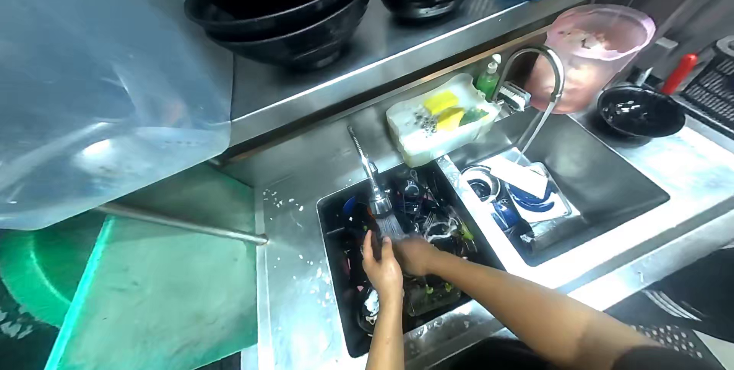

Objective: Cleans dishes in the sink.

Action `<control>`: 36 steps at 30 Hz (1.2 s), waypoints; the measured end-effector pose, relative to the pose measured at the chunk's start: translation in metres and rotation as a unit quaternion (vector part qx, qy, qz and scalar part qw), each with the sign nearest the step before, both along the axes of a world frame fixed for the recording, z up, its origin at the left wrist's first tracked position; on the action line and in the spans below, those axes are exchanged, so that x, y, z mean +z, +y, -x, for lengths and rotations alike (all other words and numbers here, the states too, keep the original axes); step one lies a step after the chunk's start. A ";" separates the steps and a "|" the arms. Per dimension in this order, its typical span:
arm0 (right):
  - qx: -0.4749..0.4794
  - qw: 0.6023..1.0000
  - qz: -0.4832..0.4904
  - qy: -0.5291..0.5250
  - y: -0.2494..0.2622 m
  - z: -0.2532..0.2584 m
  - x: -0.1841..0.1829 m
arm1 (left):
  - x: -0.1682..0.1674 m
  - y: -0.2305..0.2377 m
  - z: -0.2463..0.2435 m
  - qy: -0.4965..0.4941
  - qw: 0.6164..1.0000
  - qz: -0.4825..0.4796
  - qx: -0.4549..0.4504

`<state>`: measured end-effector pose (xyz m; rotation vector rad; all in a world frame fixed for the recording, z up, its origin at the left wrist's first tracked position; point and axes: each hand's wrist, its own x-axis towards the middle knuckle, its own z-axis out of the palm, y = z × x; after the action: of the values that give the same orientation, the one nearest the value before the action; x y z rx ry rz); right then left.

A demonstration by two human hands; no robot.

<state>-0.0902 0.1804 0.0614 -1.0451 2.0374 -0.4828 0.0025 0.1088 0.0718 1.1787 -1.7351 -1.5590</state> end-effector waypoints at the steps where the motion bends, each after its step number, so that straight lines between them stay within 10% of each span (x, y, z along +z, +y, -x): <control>1: 0.001 0.998 0.017 -0.052 0.005 0.002 0.005 | -0.005 -0.003 0.000 -0.004 1.000 -0.015 0.017; 7: -0.231 0.954 0.186 -0.033 0.071 0.030 0.048 | -0.020 -0.031 0.000 0.053 0.927 -0.340 0.151; 10: -0.373 0.886 0.269 -0.063 0.073 0.014 0.048 | -0.029 -0.007 0.012 0.046 0.890 -0.443 0.100; 14: -0.332 0.906 0.246 0.096 0.074 0.001 0.051 | -0.035 0.046 0.032 -0.022 0.888 -0.459 0.003; 20: -0.391 0.915 0.083 0.055 0.110 0.032 0.041 | -0.057 0.053 0.042 -0.063 0.939 -0.313 -0.129; 26: -0.554 0.801 0.156 0.166 0.170 0.058 0.022 | -0.046 0.012 0.059 -0.100 0.957 -0.087 -0.258; 31: -0.663 0.701 0.109 0.239 0.232 0.098 0.016 | -0.057 -0.012 0.060 -0.445 0.808 0.197 -0.333; 36: -0.847 0.531 0.021 -0.022 0.274 0.123 -0.062 | -0.078 -0.014 0.064 -0.492 0.755 0.226 -0.371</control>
<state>-0.2132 0.4541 -0.0007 1.3877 2.3106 -1.3865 -0.0610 0.0945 -0.0060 1.1699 -3.3574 -0.6427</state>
